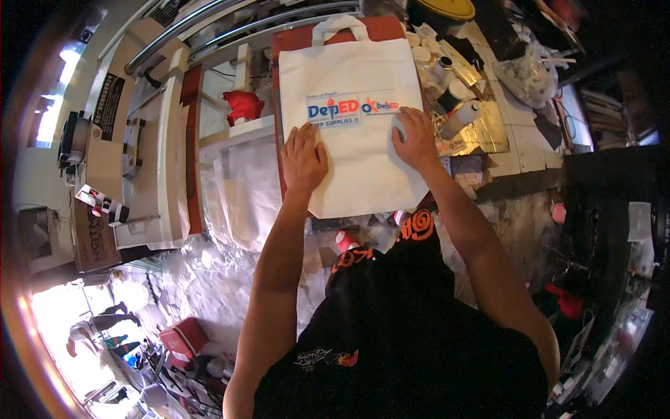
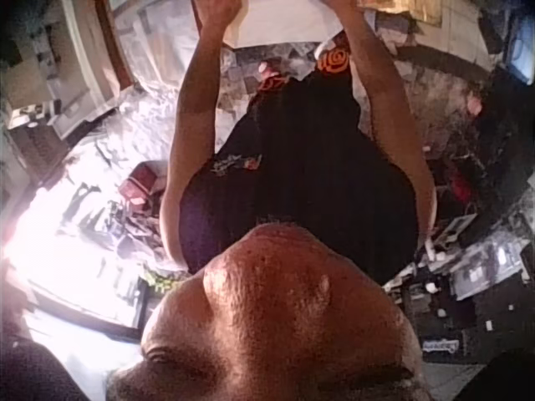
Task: The person aligns tote bags on a heat press platen, places printed transfer sheets onto the bags by hand, and operates the heat press machine to apply the designs.
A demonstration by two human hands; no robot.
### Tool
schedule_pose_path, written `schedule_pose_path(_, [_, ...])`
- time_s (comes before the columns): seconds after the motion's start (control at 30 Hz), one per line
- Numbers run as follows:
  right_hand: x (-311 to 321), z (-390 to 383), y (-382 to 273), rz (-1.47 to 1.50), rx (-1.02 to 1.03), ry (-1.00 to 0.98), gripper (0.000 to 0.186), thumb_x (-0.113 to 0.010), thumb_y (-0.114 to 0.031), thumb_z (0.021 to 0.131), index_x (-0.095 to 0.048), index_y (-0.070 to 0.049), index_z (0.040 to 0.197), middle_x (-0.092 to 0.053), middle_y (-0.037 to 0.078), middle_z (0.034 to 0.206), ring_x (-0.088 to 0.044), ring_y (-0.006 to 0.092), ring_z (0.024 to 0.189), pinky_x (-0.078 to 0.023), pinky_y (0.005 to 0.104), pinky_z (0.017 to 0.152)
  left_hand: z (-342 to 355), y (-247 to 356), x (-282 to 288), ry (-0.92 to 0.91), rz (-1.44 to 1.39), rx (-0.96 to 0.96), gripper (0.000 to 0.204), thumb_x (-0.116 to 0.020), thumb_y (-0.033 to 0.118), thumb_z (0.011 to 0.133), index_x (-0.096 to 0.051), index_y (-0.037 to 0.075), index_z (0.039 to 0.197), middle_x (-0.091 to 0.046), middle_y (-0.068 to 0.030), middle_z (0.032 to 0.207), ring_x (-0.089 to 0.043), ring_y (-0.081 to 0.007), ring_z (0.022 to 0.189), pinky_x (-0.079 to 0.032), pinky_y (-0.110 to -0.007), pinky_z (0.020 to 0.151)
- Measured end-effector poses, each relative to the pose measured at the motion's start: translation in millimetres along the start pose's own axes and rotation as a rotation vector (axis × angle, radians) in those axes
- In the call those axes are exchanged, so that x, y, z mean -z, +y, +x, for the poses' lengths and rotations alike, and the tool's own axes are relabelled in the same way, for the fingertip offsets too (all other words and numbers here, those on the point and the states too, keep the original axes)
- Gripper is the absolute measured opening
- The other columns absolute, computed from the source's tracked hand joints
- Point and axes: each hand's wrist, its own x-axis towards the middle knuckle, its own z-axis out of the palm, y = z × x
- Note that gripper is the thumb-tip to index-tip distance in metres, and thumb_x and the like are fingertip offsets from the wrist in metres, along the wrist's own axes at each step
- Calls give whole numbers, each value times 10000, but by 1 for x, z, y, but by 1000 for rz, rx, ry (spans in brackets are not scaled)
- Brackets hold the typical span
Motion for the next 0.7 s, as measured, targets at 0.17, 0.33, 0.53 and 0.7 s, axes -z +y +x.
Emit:
schedule_pose_path(0.17, [-1, -2, 0, -13, 6, 18, 377, -668, -204, 848, -618, -3, 1163, -598, 169, 1285, -505, 350, 1254, -361, 519, 1085, -1, 1, 0, -15, 23, 12, 444, -557, 253, 933, -572, 89, 1345, -530, -75, 1437, -445, -345, 1361, -359, -496, 1099])
schedule_pose_path(0.33, [-2, -1, 2, 24, 24, 47, 369, -659, -200, 850, -626, 2, 1157, -606, 179, 1268, -515, 351, 1243, -375, 498, 1077, -1, 3, 0, -17, 17, 19, 444, -555, 249, 932, -571, 95, 1349, -532, -69, 1435, -446, -337, 1361, -355, -489, 1103])
schedule_pose_path(0.53, [0, -1, 1, 12, 1, 23, 362, -662, -190, 840, -635, 3, 1144, -607, 182, 1278, -523, 346, 1236, -385, 489, 1071, -1, 2, 0, -18, 6, 22, 442, -551, 243, 931, -571, 99, 1348, -537, -67, 1432, -450, -336, 1359, -355, -486, 1104])
schedule_pose_path(0.7, [-1, -1, 2, 6, -3, 20, 375, -671, -179, 827, -634, 4, 1152, -609, 184, 1273, -527, 344, 1230, -389, 494, 1069, -1, 0, -1, 5, 8, 7, 451, -557, 249, 925, -570, 104, 1352, -536, -71, 1433, -455, -337, 1356, -362, -480, 1100])
